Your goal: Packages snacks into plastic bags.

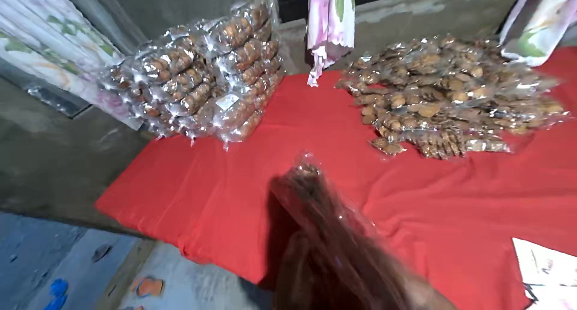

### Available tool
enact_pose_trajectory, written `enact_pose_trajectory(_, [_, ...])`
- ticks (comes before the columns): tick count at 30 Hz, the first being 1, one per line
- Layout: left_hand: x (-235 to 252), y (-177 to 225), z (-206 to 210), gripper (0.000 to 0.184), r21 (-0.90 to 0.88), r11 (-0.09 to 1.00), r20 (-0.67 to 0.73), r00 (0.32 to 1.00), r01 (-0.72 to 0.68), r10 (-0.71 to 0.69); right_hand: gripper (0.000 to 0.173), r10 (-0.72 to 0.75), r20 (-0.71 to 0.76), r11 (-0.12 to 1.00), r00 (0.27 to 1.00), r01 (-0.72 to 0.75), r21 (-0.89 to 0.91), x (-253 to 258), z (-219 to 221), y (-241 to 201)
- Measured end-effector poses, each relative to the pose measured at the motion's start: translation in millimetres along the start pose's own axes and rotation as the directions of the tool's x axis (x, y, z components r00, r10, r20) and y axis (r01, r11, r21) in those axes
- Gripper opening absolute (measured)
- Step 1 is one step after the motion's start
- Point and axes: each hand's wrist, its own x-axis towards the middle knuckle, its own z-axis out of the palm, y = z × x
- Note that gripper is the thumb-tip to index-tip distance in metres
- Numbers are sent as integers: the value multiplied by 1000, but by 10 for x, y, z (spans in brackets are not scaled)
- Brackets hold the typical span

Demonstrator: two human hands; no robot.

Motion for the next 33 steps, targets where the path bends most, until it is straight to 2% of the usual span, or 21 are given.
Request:
enact_pose_trajectory(1, [103,-104,-252,34,-46,992,-127,985,115,-120,41,304,68,938,950,-286,-198,118,65,-146])
enact_pose_trajectory(2, [200,-235,-471,44,-74,977,-122,971,200,-208,45,595,-29,760,803,-574,-305,312,264,-411])
enact_pose_trajectory(3, [308,-375,-651,50,-90,967,-38,969,238,-243,48,736,-174,574,654,-739,-353,511,496,-482])
enact_pose_trajectory(4, [431,-457,-749,49,-106,958,25,964,265,-264,55,731,-265,509,629,-761,-402,556,628,-287])
enact_pose_trajectory(5, [552,-459,-778,43,-131,945,30,954,300,-299,61,591,-306,588,746,-658,-470,398,646,143])
enact_pose_trajectory(6, [644,-440,-792,38,-169,933,-11,946,316,-323,67,496,-283,638,821,-566,-522,247,598,494])
enact_pose_trajectory(8, [677,-354,-883,32,-104,955,-78,955,277,-286,73,376,-241,628,895,-438,-644,92,506,928])
enact_pose_trajectory(10, [488,-174,-1076,30,151,971,-11,982,187,-188,81,330,-219,558,918,-377,-739,153,492,1093])
enact_pose_trajectory(13, [101,127,-1411,31,516,851,100,981,91,-166,91,426,-202,488,882,-412,-770,435,594,1051])
enact_pose_trajectory(16, [1,176,-1635,37,674,729,140,950,116,-281,98,575,-264,521,774,-595,-612,679,974,1010])
enact_pose_trajectory(18, [94,-18,-1764,41,757,637,186,886,147,-425,103,599,-314,536,736,-661,-525,531,1223,1168])
enact_pose_trajectory(21, [242,-139,-1970,43,834,532,196,824,145,-532,101,406,-342,589,847,-529,-611,313,1441,1406])
enact_pose_trajectory(23, [250,-141,-2089,42,824,548,218,812,145,-542,96,421,-312,656,852,-523,-544,213,1471,1419])
enact_pose_trajectory(24, [262,-130,-2120,42,817,561,236,809,134,-538,86,490,-258,673,833,-549,-495,143,1467,1323])
enact_pose_trajectory(25, [285,-117,-2126,42,819,561,252,805,118,-537,69,615,-150,650,774,-606,-458,75,1444,1065])
enact_pose_trajectory(26, [320,-107,-2127,43,825,554,264,791,110,-552,53,760,-16,584,650,-693,-424,-18,1359,744])
enact_pose_trajectory(27, [351,-101,-2149,44,842,531,272,775,95,-570,49,855,119,508,505,-770,-387,-52,1249,438])
enact_pose_trajectory(28, [386,-61,-2193,45,862,501,272,764,76,-585,51,880,211,474,425,-793,-382,-47,1154,282])
enact_pose_trajectory(29, [397,10,-2254,45,887,458,263,760,51,-594,54,875,276,483,398,-759,-437,-92,1027,266])
enact_pose_trajectory(31, [335,255,-2387,41,954,298,206,779,-25,-593,56,856,292,510,426,-612,-604,-160,918,416])
enact_pose_trajectory(33, [229,691,-2353,32,995,21,100,877,-103,-470,50,823,142,466,550,-511,-722,169,1241,621])
